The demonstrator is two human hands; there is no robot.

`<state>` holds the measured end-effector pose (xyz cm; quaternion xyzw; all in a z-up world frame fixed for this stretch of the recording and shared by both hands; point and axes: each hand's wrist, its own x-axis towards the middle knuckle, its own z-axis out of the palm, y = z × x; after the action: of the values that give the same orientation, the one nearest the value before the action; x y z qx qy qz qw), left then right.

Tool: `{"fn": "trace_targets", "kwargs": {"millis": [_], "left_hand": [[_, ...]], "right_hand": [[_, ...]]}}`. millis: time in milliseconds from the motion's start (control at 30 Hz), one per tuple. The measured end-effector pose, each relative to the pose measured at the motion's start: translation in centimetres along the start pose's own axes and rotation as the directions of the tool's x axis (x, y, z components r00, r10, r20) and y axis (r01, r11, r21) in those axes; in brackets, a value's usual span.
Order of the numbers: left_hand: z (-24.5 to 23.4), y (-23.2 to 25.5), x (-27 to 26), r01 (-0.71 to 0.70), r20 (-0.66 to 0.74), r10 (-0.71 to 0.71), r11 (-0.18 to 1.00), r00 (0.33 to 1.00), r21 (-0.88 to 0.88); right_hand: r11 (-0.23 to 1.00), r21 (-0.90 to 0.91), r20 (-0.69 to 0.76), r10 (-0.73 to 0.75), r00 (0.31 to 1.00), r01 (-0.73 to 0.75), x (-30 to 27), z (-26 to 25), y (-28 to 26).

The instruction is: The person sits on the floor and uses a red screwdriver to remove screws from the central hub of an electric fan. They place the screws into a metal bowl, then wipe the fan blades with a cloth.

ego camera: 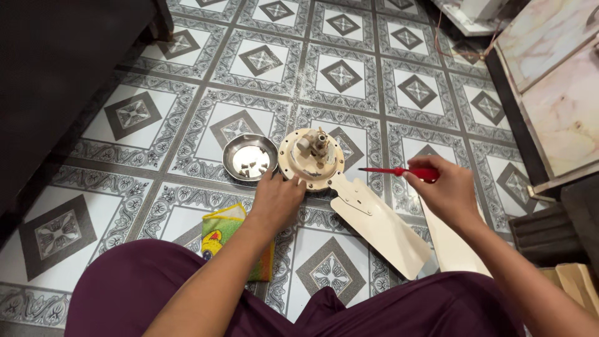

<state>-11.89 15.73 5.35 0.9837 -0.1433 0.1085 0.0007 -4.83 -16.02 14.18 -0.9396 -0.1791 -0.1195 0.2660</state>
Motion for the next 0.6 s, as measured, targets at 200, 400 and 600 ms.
{"fn": "trace_targets", "kwargs": {"millis": [200, 400, 600], "left_hand": [[0.5, -0.5, 0.1, 0.028, 0.091, -0.026, 0.999, 0.996, -0.016], [1.3, -0.8, -0.2, 0.036, 0.044, -0.035, 0.999, 0.998, -0.031], [0.3, -0.9, 0.0, 0.099, 0.182, -0.078, 0.989, 0.98, -0.106]], "right_hand": [[0.992, 0.06, -0.009, 0.108, 0.994, -0.108, 1.6, -1.6, -5.8], [0.99, 0.142, 0.047, -0.02, 0.999, 0.013, 2.2, 0.7, -8.0], [0.994, 0.111, 0.01, -0.025, 1.0, 0.024, 1.7, 2.1, -8.8]]}}
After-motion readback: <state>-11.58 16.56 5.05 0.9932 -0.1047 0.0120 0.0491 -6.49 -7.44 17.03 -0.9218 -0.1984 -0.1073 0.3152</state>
